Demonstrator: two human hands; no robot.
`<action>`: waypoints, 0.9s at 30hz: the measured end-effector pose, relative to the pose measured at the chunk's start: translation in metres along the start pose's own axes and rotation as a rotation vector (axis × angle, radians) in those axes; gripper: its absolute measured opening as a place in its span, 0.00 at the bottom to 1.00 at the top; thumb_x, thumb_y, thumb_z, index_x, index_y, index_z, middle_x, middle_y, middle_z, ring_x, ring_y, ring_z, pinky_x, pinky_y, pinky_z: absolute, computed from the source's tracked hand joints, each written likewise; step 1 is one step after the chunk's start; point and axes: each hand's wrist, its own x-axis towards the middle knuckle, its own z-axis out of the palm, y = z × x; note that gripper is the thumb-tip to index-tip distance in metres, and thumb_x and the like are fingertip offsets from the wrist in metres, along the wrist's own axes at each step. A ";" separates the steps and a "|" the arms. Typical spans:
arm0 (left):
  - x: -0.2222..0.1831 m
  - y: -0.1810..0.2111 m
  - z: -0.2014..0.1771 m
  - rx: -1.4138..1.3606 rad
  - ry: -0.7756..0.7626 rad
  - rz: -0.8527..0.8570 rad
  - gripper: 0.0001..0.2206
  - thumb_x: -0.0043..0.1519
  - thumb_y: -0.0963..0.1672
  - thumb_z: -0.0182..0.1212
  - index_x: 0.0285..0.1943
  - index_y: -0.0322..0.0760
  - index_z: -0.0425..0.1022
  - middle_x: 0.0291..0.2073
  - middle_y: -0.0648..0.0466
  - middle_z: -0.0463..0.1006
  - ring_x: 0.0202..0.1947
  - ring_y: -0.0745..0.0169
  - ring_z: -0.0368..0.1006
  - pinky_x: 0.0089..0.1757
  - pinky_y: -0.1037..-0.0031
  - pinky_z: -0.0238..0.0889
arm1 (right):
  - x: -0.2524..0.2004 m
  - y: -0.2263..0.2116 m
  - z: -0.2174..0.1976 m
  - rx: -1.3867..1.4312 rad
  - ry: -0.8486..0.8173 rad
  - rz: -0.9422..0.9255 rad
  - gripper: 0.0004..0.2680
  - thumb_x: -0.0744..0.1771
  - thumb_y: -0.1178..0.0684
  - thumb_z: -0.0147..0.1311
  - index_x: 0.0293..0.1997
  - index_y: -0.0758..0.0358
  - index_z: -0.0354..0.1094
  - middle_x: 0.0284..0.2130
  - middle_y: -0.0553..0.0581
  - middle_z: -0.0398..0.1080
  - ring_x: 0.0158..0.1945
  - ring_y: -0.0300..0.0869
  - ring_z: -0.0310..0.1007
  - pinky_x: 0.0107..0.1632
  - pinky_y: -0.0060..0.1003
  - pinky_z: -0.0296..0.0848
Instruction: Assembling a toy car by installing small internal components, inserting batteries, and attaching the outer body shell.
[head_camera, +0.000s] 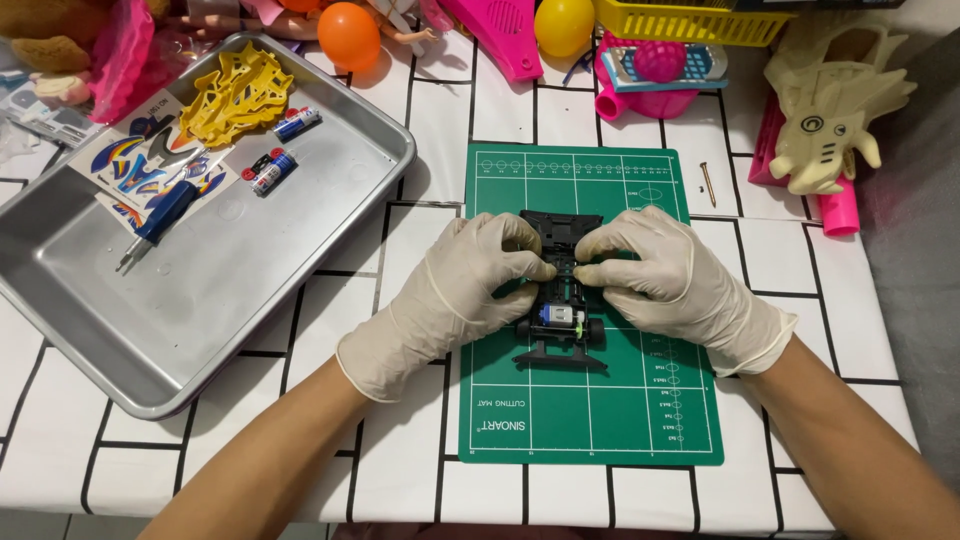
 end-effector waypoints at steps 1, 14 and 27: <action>0.000 0.001 -0.001 -0.001 -0.001 0.000 0.07 0.57 0.44 0.67 0.42 0.52 0.79 0.44 0.57 0.73 0.47 0.54 0.74 0.46 0.63 0.64 | 0.000 0.001 0.000 0.000 0.000 0.001 0.09 0.58 0.67 0.53 0.31 0.58 0.77 0.37 0.55 0.75 0.38 0.50 0.75 0.40 0.45 0.69; -0.002 0.003 -0.003 0.061 -0.003 0.010 0.05 0.57 0.45 0.66 0.40 0.54 0.78 0.44 0.58 0.71 0.49 0.55 0.73 0.49 0.62 0.61 | -0.002 0.003 -0.002 0.089 -0.014 -0.021 0.11 0.59 0.68 0.51 0.31 0.56 0.78 0.37 0.51 0.76 0.40 0.47 0.74 0.43 0.41 0.70; -0.006 0.001 0.009 0.079 0.076 0.031 0.06 0.59 0.45 0.65 0.42 0.57 0.78 0.45 0.64 0.75 0.52 0.63 0.73 0.51 0.66 0.58 | -0.006 0.003 0.000 0.071 0.021 -0.061 0.12 0.59 0.70 0.50 0.33 0.57 0.78 0.38 0.53 0.78 0.40 0.49 0.75 0.43 0.43 0.73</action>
